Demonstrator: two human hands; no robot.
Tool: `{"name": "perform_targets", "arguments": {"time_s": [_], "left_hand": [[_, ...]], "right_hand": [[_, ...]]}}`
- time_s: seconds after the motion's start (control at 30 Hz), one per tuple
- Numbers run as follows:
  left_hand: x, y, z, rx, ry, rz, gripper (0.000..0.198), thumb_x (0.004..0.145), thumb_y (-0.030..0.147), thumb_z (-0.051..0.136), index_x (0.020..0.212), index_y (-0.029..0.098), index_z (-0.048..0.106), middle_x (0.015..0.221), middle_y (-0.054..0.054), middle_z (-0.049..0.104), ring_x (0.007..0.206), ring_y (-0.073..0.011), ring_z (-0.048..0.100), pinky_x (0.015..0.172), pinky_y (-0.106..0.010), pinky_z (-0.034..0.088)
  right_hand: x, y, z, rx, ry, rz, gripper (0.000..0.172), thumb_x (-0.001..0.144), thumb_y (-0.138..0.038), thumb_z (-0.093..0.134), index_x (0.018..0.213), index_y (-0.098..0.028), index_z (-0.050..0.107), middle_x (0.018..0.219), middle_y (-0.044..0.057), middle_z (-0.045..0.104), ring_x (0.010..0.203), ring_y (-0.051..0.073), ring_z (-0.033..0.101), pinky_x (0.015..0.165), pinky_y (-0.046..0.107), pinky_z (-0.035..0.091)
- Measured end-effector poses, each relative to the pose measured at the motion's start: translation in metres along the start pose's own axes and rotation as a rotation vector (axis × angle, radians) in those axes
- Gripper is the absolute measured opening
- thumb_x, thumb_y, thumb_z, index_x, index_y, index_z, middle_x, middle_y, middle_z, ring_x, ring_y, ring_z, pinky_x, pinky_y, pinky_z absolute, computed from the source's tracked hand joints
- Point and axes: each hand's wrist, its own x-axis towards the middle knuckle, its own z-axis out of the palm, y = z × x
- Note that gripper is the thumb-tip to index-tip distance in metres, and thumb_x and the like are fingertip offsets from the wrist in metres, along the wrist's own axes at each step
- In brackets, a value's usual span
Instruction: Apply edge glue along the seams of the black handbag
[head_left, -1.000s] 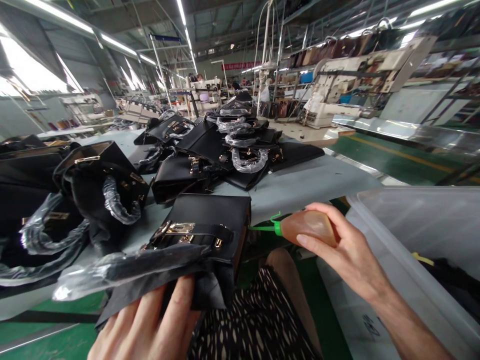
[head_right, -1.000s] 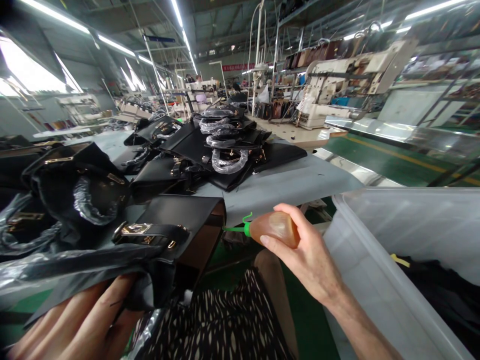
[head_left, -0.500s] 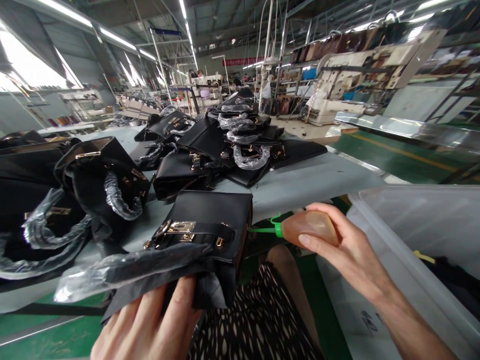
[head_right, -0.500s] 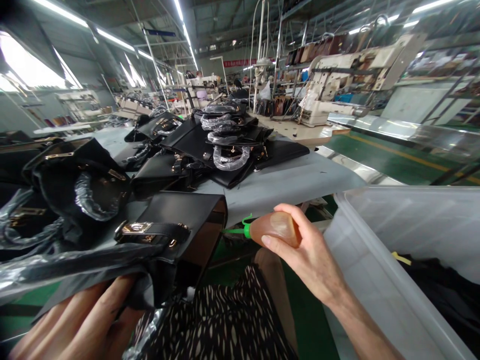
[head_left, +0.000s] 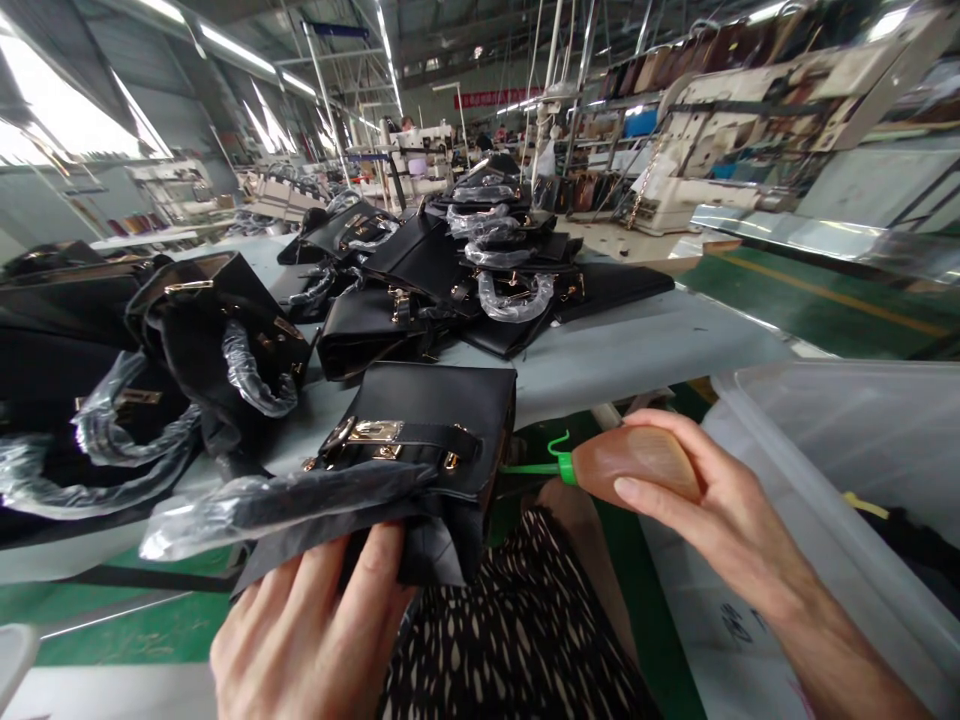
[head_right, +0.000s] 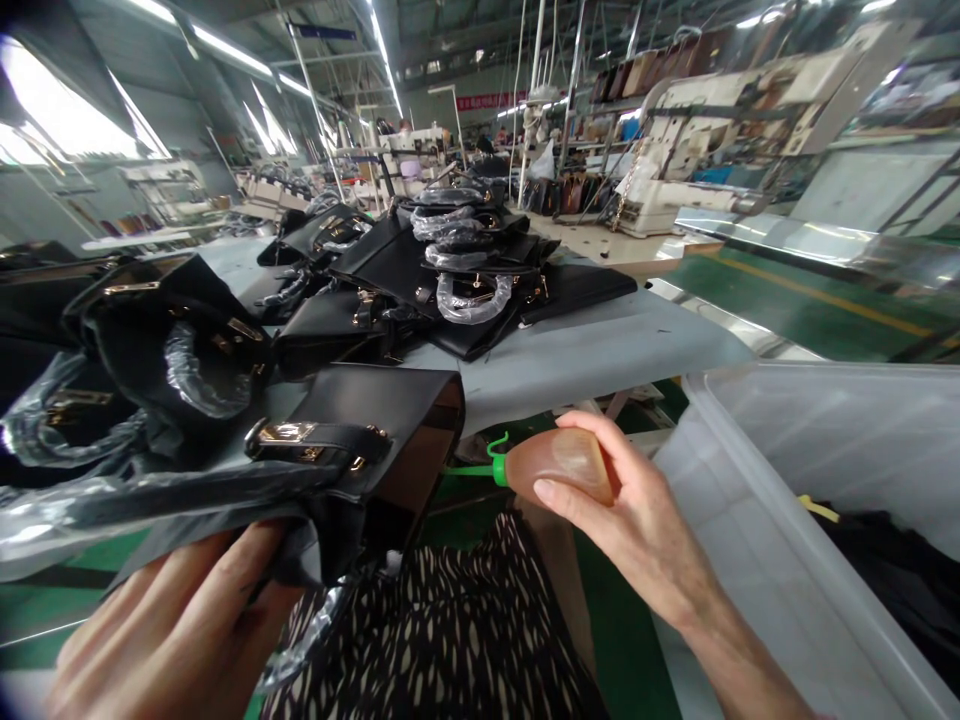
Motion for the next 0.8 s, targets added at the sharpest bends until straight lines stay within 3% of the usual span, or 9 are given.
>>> {"name": "perform_targets", "arguments": {"time_s": [0.1, 0.47, 0.8], "left_hand": [[-0.001, -0.002, 0.000, 0.143, -0.017, 0.137, 0.031, 0.085, 0.025, 0.051, 0.114, 0.017, 0.058, 0.089, -0.010, 0.067, 0.078, -0.0259, 0.062, 0.065, -0.034, 0.045], [0.003, 0.000, -0.002, 0.102, -0.029, 0.125, 0.029, 0.086, 0.019, 0.051, 0.114, 0.013, 0.057, 0.101, -0.014, 0.066, 0.083, -0.0279, 0.062, 0.062, -0.034, 0.041], [0.009, 0.003, -0.004, 0.150, 0.000, 0.116, 0.023, 0.087, 0.023, 0.051, 0.107, 0.015, 0.058, 0.090, -0.010, 0.067, 0.071, -0.0229, 0.059, 0.060, -0.032, 0.041]], "right_hand": [[-0.003, 0.001, 0.001, 0.019, -0.003, 0.003, 0.045, 0.072, -0.047, 0.070, 0.112, -0.033, 0.054, 0.112, -0.002, 0.061, 0.096, 0.021, 0.060, 0.076, 0.025, 0.052], [-0.015, -0.001, 0.003, 0.052, -0.053, 0.045, 0.047, 0.072, -0.049, 0.070, 0.113, -0.033, 0.054, 0.106, -0.001, 0.064, 0.095, 0.023, 0.062, 0.073, 0.027, 0.054], [-0.024, 0.002, 0.006, 0.043, -0.095, 0.044, 0.049, 0.070, -0.052, 0.070, 0.113, -0.035, 0.053, 0.106, -0.001, 0.062, 0.092, 0.023, 0.062, 0.077, 0.033, 0.054]]}}
